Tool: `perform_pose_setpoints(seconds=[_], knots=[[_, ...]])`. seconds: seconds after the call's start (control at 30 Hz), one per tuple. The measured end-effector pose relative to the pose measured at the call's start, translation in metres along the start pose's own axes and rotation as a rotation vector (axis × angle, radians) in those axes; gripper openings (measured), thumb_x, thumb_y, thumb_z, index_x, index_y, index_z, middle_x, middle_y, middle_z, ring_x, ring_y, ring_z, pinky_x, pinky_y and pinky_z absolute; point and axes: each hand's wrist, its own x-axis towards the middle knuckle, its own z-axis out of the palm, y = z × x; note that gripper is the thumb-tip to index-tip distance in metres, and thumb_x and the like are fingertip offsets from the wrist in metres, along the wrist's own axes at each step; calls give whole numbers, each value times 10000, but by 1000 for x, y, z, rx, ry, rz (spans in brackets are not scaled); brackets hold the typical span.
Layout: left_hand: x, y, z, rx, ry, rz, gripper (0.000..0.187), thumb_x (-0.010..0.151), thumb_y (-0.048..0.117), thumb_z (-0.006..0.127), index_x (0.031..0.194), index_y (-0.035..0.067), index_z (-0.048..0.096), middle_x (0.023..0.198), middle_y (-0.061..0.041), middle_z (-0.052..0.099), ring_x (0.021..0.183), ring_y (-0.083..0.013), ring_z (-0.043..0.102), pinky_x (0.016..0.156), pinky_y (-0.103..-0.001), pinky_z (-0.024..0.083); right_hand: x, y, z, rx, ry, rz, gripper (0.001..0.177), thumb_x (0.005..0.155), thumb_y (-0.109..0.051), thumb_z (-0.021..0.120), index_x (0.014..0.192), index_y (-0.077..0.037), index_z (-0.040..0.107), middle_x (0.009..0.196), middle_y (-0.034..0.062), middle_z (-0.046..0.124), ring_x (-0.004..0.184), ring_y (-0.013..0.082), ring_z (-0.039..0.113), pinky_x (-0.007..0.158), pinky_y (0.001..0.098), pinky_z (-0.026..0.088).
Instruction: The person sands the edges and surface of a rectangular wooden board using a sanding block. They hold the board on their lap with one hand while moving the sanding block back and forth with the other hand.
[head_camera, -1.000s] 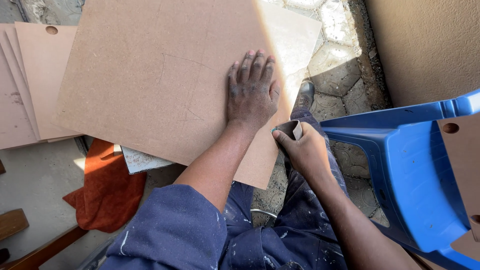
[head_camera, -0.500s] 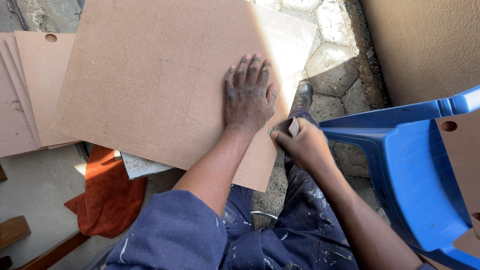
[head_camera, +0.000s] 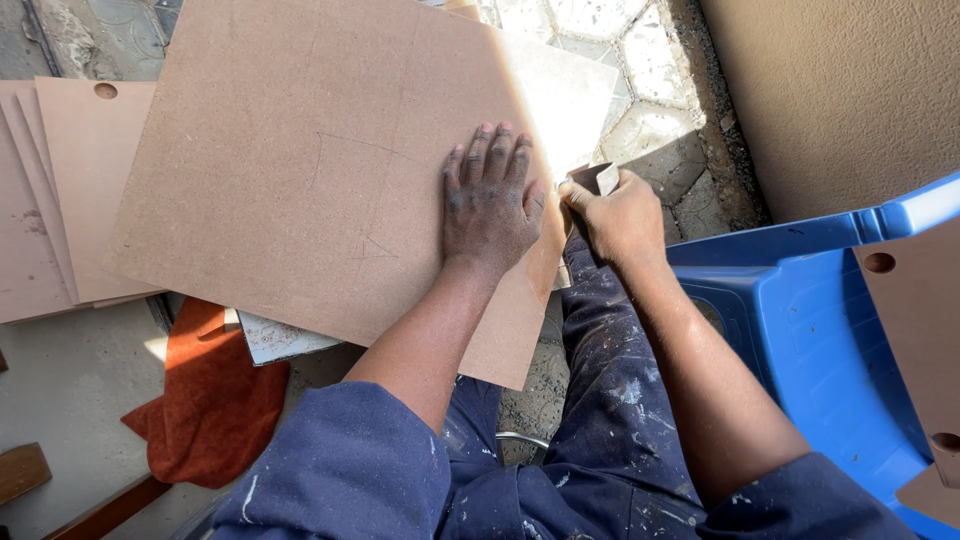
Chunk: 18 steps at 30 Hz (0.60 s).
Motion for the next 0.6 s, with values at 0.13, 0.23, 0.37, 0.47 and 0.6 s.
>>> perform_pose_setpoints(seconds=[0.13,0.23,0.37,0.47,0.6], knots=[[1,-2,4,28,40,20,506,1063,390,486,1493,124,486,1527,-173,425,1499,-352,345,1195,-591,253,-62,1,11,76,-57,37,527,812,-487,851,1118,-76,729,992,177,743,1032,362,713,850,457,537],[-2,0,1,17,21,5,494,1074,398,454,1488,131,489,1526,-166,427,1501,-345,338,1198,-585,237,-89,13,14,43,-222,176,565,781,-513,842,1114,-74,721,975,191,743,1052,391,703,842,453,537],[0,-1,3,14,29,9,490,1084,395,427,1485,122,493,1525,-172,431,1496,-349,348,1200,-587,242,-80,0,5,77,-246,194,503,749,-460,859,1048,-75,734,924,172,747,963,330,719,816,420,535],[-3,0,3,11,36,13,490,1084,390,449,1489,117,487,1528,-179,424,1495,-357,347,1199,-593,252,-46,-9,-2,42,-207,107,508,751,-471,874,1048,-81,738,925,161,751,927,326,726,806,429,542],[-2,4,-2,-9,-2,-8,491,1089,390,416,1495,122,477,1538,-179,404,1505,-354,321,1211,-590,218,5,-15,-3,34,-17,20,495,768,-476,873,1075,-111,742,914,116,745,929,325,737,788,409,534]])
